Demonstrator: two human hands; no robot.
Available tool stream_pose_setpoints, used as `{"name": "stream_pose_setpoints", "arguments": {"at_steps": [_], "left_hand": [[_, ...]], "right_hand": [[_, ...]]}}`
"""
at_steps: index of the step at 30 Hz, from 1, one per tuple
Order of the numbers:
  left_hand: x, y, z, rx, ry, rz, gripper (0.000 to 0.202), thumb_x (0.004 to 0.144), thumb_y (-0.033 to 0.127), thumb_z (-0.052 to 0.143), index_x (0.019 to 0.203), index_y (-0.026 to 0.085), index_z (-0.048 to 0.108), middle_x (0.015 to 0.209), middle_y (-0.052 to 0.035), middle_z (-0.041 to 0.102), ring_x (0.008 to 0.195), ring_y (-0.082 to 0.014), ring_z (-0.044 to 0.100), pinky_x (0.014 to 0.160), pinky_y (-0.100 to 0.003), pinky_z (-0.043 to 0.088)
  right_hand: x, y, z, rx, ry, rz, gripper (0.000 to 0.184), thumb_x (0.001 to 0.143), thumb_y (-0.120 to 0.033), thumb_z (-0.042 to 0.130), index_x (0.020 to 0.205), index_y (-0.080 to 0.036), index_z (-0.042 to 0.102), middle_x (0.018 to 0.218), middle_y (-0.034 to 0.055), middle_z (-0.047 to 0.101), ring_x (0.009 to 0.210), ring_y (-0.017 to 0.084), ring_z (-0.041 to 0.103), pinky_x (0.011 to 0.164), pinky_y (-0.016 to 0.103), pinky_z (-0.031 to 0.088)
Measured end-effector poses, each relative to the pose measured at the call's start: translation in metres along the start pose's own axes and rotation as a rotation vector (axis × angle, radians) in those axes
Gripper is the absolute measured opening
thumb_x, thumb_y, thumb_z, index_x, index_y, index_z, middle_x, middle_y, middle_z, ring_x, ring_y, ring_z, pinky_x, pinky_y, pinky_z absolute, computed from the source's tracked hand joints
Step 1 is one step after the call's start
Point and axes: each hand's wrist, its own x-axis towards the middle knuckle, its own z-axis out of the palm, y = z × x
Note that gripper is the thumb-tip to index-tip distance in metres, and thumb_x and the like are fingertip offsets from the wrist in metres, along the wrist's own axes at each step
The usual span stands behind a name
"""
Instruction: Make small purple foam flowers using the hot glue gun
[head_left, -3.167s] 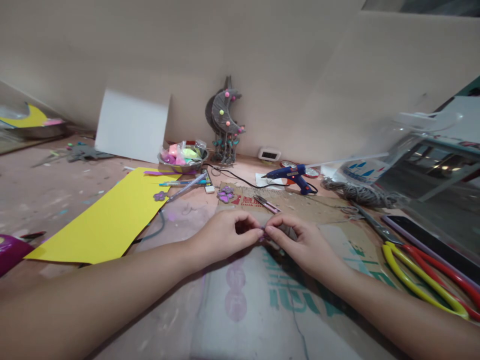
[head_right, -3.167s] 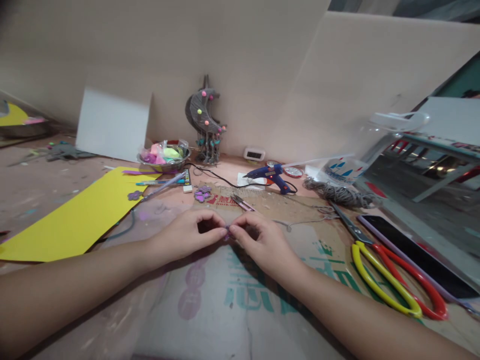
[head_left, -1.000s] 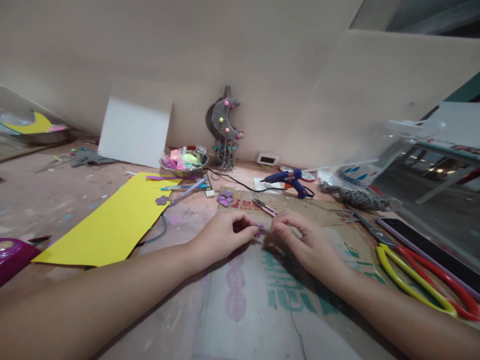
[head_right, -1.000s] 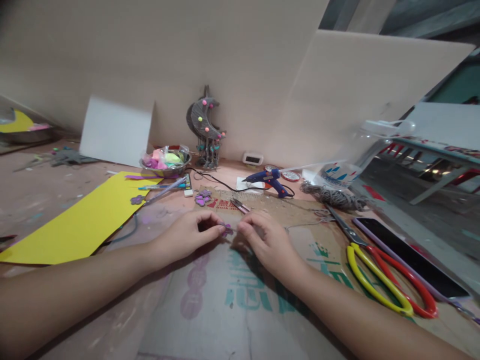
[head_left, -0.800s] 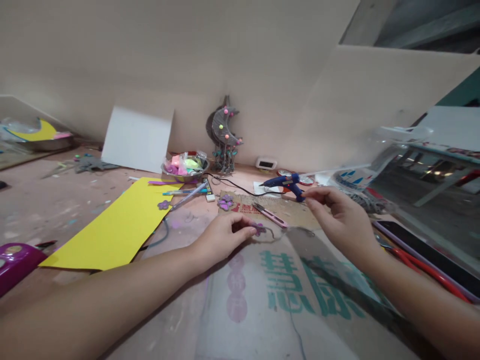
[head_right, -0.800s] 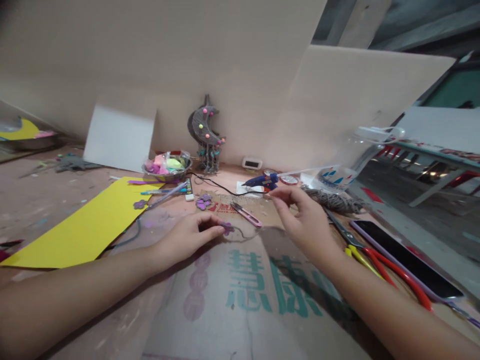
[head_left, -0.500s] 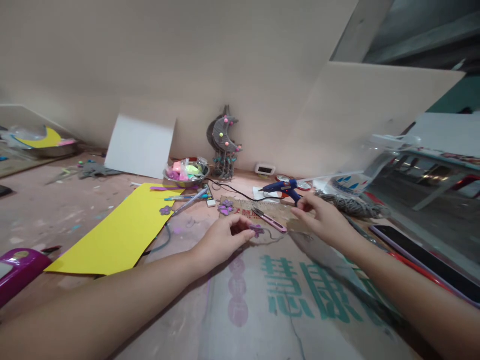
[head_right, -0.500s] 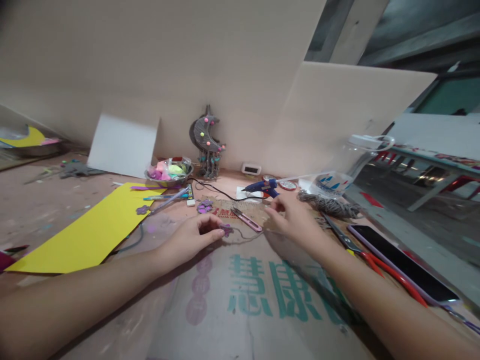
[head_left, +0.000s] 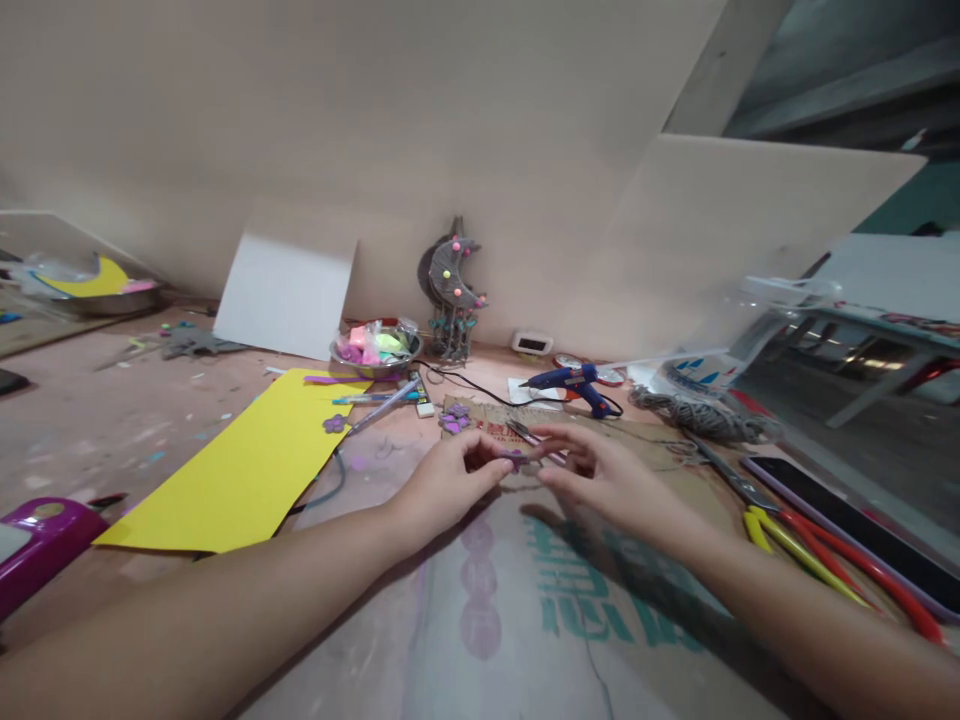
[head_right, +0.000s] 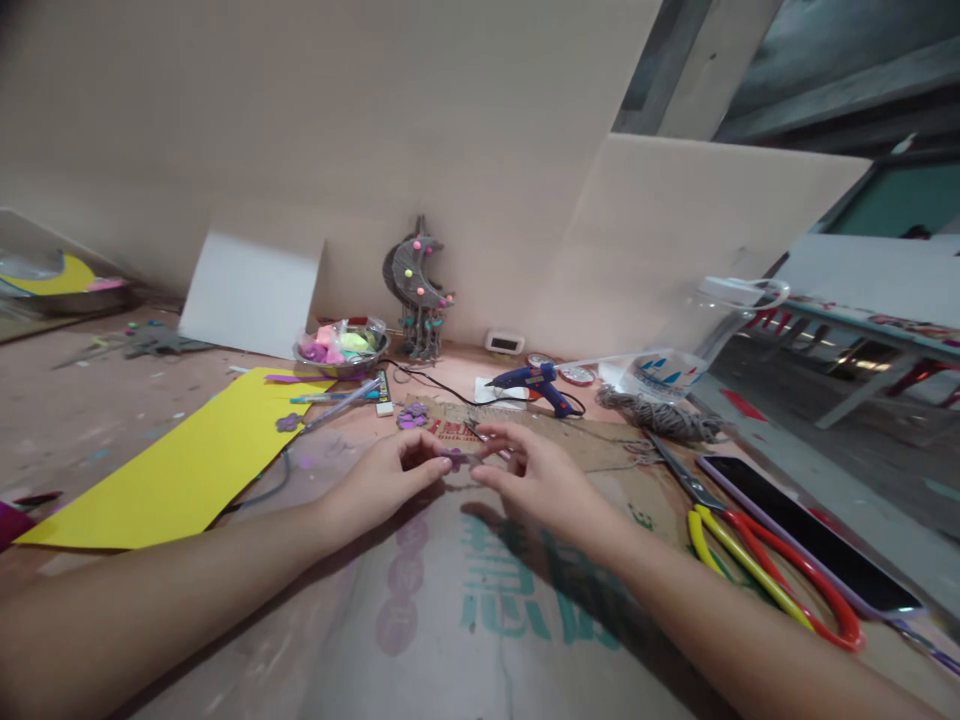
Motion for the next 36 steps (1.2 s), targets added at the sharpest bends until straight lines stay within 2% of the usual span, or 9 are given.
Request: {"name": "stream_pose_setpoints", "arguments": {"at_steps": [3,5,8,14,18,25,28,33,36], "left_hand": [[0.001,-0.001,0.000,0.033,0.043,-0.002,0.018,0.078,0.033,0.055,0.080,0.015,0.055,0.076,-0.0002,0.059,0.072,-0.0129,0.055,0.065,-0.024,0.041],[0.001,-0.002,0.000,0.038,0.065,-0.004,0.017,0.077,0.033,0.056,0.079,0.016,0.055,0.075,0.0001,0.059,0.072,-0.0131,0.055,0.065,-0.024,0.042],[0.002,-0.002,0.001,0.036,0.097,-0.010,0.016,0.077,0.032,0.056,0.077,0.016,0.055,0.072,0.0007,0.059,0.070,-0.0132,0.055,0.065,-0.024,0.042],[0.005,-0.006,0.003,-0.096,0.081,-0.031,0.016,0.077,0.031,0.057,0.079,0.015,0.053,0.076,-0.0024,0.062,0.072,-0.0141,0.059,0.067,-0.025,0.044],[0.009,-0.007,0.005,-0.349,0.018,-0.086,0.022,0.077,0.034,0.057,0.081,0.015,0.048,0.078,-0.0036,0.064,0.061,-0.0112,0.061,0.056,-0.023,0.045],[0.012,-0.004,0.001,-0.630,-0.118,-0.148,0.041,0.071,0.046,0.063,0.088,0.016,0.043,0.079,-0.0064,0.066,0.049,-0.0095,0.058,0.042,-0.019,0.042],[0.012,-0.004,0.002,-0.604,-0.075,-0.163,0.042,0.070,0.046,0.065,0.088,0.015,0.043,0.068,-0.0034,0.064,0.051,-0.0100,0.058,0.044,-0.018,0.041],[0.010,-0.009,0.006,-0.497,-0.029,-0.156,0.035,0.073,0.043,0.062,0.086,0.016,0.044,0.059,0.0018,0.059,0.045,-0.0083,0.052,0.044,-0.020,0.042],[0.007,-0.010,0.007,-0.420,-0.032,-0.132,0.031,0.075,0.042,0.059,0.086,0.016,0.046,0.059,0.0024,0.058,0.044,-0.0075,0.051,0.046,-0.021,0.043]], "right_hand": [[-0.002,-0.001,0.007,0.006,-0.101,0.095,0.020,0.079,-0.032,0.053,0.086,-0.015,0.062,0.067,0.0022,0.065,0.056,0.014,0.058,0.053,0.024,0.045],[-0.005,-0.002,0.007,-0.023,-0.075,0.110,0.022,0.082,-0.033,0.049,0.074,-0.016,0.060,0.058,0.0001,0.061,0.051,0.013,0.056,0.049,0.023,0.042],[-0.013,-0.008,0.008,-0.176,0.024,-0.018,0.021,0.084,-0.032,0.048,0.077,-0.018,0.063,0.067,0.0010,0.066,0.060,0.014,0.059,0.056,0.023,0.044],[-0.025,-0.014,0.019,-0.528,-0.079,-0.323,0.022,0.088,-0.027,0.045,0.083,-0.022,0.066,0.076,0.0023,0.068,0.069,0.015,0.061,0.064,0.025,0.044],[-0.019,-0.006,0.019,-0.629,-0.088,-0.329,0.024,0.090,-0.029,0.042,0.083,-0.021,0.064,0.081,0.0040,0.063,0.070,0.015,0.058,0.064,0.026,0.044],[-0.013,-0.002,0.023,-0.472,-0.109,-0.314,0.022,0.091,-0.027,0.040,0.089,-0.024,0.062,0.089,0.0026,0.059,0.080,0.014,0.056,0.073,0.026,0.044],[-0.015,0.001,0.011,-0.446,0.004,-0.246,0.019,0.089,-0.032,0.043,0.092,-0.021,0.059,0.088,0.0041,0.061,0.077,0.015,0.057,0.069,0.027,0.046],[0.010,0.044,-0.043,-0.381,0.431,-0.096,0.026,0.081,-0.045,0.050,0.080,-0.019,0.052,0.068,0.0031,0.058,0.060,0.016,0.054,0.055,0.027,0.044],[0.039,0.081,-0.070,-0.297,0.494,-0.003,0.039,0.077,-0.045,0.053,0.101,-0.015,0.054,0.091,0.0110,0.063,0.078,0.021,0.061,0.069,0.034,0.049]]}}
